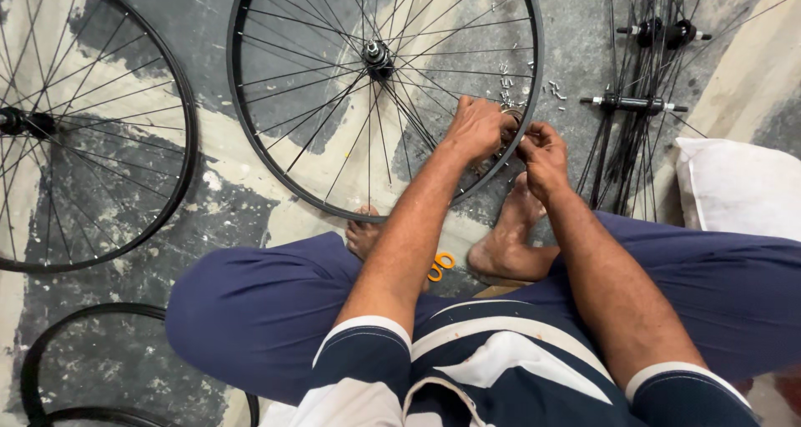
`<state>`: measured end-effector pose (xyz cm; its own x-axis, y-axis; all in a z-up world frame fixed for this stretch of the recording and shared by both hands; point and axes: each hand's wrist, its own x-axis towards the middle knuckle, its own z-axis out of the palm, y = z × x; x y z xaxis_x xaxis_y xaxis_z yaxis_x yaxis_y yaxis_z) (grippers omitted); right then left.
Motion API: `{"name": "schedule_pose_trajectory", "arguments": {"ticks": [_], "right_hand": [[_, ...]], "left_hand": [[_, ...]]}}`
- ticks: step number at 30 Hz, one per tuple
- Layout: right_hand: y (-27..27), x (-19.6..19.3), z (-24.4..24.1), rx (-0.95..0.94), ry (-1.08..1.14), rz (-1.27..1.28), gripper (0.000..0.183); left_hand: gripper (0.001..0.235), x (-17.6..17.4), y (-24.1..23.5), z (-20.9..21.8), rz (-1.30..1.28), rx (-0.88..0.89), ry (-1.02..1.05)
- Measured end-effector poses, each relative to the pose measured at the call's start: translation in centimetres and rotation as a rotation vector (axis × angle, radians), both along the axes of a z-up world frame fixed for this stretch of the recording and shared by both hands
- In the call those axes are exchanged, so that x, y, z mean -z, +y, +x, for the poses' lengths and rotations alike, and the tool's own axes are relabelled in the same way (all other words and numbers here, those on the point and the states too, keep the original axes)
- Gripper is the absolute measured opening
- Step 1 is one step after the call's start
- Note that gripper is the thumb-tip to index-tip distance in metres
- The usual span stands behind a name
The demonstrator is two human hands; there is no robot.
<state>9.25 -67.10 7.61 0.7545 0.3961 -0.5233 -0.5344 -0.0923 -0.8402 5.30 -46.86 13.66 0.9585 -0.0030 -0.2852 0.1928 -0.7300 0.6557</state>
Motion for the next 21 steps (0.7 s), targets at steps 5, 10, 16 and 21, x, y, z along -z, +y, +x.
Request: {"name": "schedule_pose_trajectory", "arguments": {"ticks": [5,10,16,21], "right_hand": [[0.3,-0.3,0.0,0.013,0.019,-0.004,0.024],[-0.3,0.2,0.4,0.012,0.038,0.013,0.024],[-1.8,1.0,1.0,-0.045,-0.025,-0.093,0.023],[-1.5,0.1,1.2,-0.061,-0.008,0.057,0.025]], "left_hand": [[0.027,0.0,-0.3,0.2,0.030,-0.015,-0.024],[0.023,-0.3,-0.1,0.1,0.019,-0.013,-0.035],[0.020,-0.4,0.0,0.7,-0.132,-0.067,0.029],[0.022,-0.8,-0.4,0.7,-0.025,-0.023,0.062]]}}
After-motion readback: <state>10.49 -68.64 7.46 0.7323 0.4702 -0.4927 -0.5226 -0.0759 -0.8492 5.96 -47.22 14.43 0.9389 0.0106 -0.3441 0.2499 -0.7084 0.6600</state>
